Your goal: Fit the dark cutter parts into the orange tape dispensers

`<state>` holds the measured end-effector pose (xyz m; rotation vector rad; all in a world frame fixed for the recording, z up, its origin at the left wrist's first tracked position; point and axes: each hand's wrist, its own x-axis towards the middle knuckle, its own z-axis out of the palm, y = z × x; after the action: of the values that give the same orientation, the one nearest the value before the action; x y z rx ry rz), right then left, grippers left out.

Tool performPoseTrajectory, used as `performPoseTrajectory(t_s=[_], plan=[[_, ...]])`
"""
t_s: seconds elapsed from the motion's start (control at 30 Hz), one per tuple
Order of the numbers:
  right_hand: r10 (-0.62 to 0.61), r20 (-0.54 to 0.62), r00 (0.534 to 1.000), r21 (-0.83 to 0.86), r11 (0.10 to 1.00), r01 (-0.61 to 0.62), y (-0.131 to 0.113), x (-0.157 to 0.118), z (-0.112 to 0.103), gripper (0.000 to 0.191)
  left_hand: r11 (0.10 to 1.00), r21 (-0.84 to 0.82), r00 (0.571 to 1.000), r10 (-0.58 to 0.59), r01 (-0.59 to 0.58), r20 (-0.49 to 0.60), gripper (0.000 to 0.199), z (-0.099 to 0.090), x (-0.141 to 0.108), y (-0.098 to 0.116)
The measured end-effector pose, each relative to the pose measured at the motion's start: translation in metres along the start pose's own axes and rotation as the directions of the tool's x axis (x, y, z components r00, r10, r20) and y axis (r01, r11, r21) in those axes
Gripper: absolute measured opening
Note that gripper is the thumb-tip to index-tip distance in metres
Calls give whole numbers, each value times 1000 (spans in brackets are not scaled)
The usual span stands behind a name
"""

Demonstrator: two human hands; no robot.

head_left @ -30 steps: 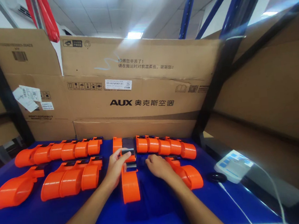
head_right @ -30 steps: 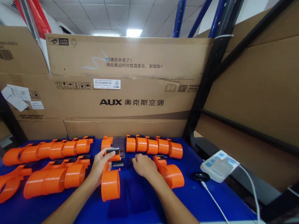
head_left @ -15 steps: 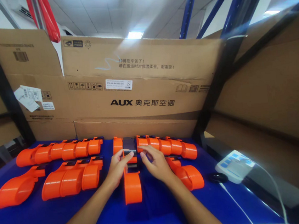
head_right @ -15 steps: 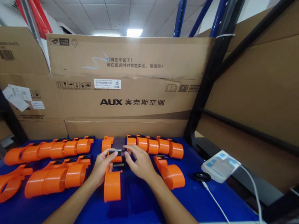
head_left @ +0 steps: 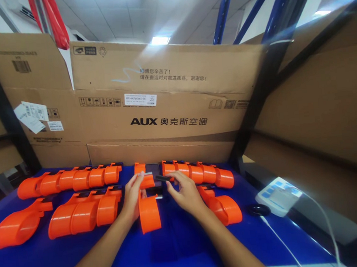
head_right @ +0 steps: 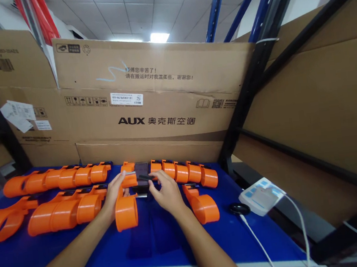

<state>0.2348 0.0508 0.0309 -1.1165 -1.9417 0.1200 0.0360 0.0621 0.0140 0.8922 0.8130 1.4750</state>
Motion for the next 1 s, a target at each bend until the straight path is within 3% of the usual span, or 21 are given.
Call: performPoseTrajectory(t_s=[0.2, 0.4, 0.6, 0.83, 1.0], plan=[[-84, 187, 979, -125, 986, 109, 3, -5, 15, 20, 999, 20, 999, 38, -39, 8, 48, 1, 0, -2], [-138, 283, 949, -251, 944, 212, -3, 6, 33, 8, 998, 19, 997, 63, -64, 41, 48, 3, 0, -4], [-189, 330, 925, -251, 927, 279, -1, 11, 43, 7, 998, 2, 998, 61, -61, 22, 47, 2, 0, -1], [-172, 270, 947, -184, 957, 226, 5, 7, 42, 13, 1000, 20, 1000, 23, -24, 12, 49, 1, 2, -3], [-46, 57, 997, 16, 999, 45, 5, 6, 33, 20, 998, 60, 999, 29, -32, 41, 48, -2, 4, -6]])
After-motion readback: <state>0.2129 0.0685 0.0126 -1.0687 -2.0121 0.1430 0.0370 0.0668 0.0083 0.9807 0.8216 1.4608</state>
